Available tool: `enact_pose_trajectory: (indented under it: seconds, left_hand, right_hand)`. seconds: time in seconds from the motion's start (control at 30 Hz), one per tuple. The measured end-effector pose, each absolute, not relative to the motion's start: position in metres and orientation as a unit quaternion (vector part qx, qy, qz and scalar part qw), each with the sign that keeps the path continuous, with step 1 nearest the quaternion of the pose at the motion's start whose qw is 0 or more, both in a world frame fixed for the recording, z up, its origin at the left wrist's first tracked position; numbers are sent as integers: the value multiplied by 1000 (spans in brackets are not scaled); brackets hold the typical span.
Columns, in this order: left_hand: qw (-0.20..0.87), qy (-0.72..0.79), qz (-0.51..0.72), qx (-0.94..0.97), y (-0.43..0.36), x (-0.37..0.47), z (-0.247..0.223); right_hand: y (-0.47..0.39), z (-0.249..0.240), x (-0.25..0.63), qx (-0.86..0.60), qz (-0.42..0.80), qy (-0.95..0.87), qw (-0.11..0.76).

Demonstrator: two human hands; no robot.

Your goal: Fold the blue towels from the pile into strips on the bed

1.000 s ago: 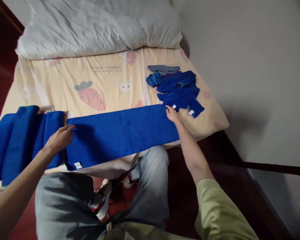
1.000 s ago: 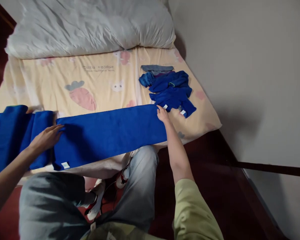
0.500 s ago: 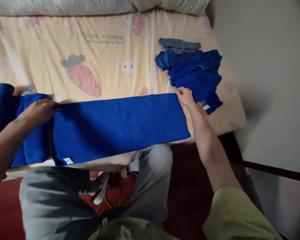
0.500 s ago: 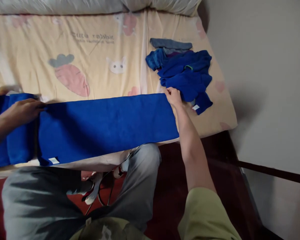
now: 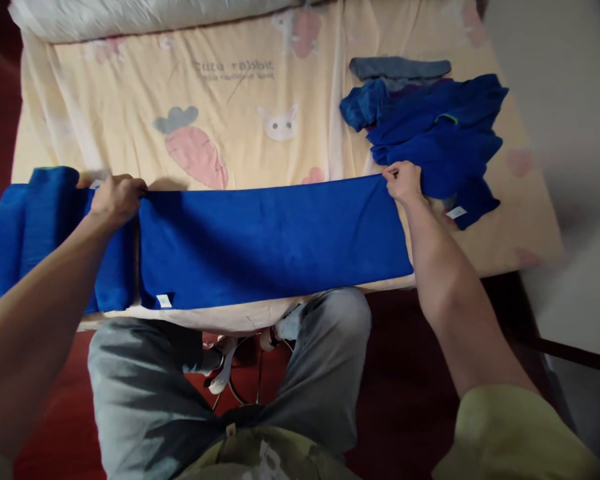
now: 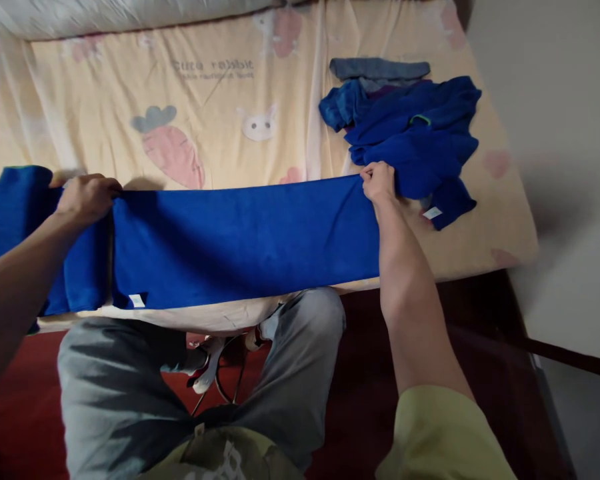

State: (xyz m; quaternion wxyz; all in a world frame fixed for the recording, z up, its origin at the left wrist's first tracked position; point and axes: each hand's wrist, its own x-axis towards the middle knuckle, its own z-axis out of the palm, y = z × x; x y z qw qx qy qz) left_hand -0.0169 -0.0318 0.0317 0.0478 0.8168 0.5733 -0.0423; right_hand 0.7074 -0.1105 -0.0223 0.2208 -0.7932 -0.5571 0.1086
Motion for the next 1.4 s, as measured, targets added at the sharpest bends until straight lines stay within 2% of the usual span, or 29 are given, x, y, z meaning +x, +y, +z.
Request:
enact_pose_trajectory:
  seconds: [0.13,0.3,0.5,0.67,0.77,0.9,1.03,1.13,1.23,1.3,1.4]
  left_hand:
    - [41,654,-52,754,-40,11,39]
    - [35,680,104,725,-78,52,25]
    - [125,637,164,743,-97,62,-15]
    - [143,654,165,724,-106,64,-14]
    - [134,643,167,736,-158,67,-8]
    - [126,634,150,748,-255,63,-14]
    - [98,672,163,716,-319,57,-21]
    - [89,705,188,678,-344,50,-22]
    - [95,709,200,670,-368,34,-20]
    - [99,690,210,686,-388,19,-16]
    - [99,639,214,732,-431,-8,-5]
  right_hand:
    - [-113,-19,687,-832,72,-515,193]
    - [-141,-23,653,-804,-35,-559,201]
    - [-156,-48,649,-789,-20,-601,126]
    - [-150,-39,648,-800,5,-592,95]
    - [-180,-27,628,-805,-15,-580,121]
    - [-263,-29,610,-788,-47,-583,191]
    - [-325,-46,618,-778,-6,-593,207]
    - [-337,-43,623,-808,24,-560,182]
    - [-338,-19,610,-843,87,-511,141]
    - [-344,-1,589,-856,95,-474,183]
    - [-366,17,538,-825,72,-446,339]
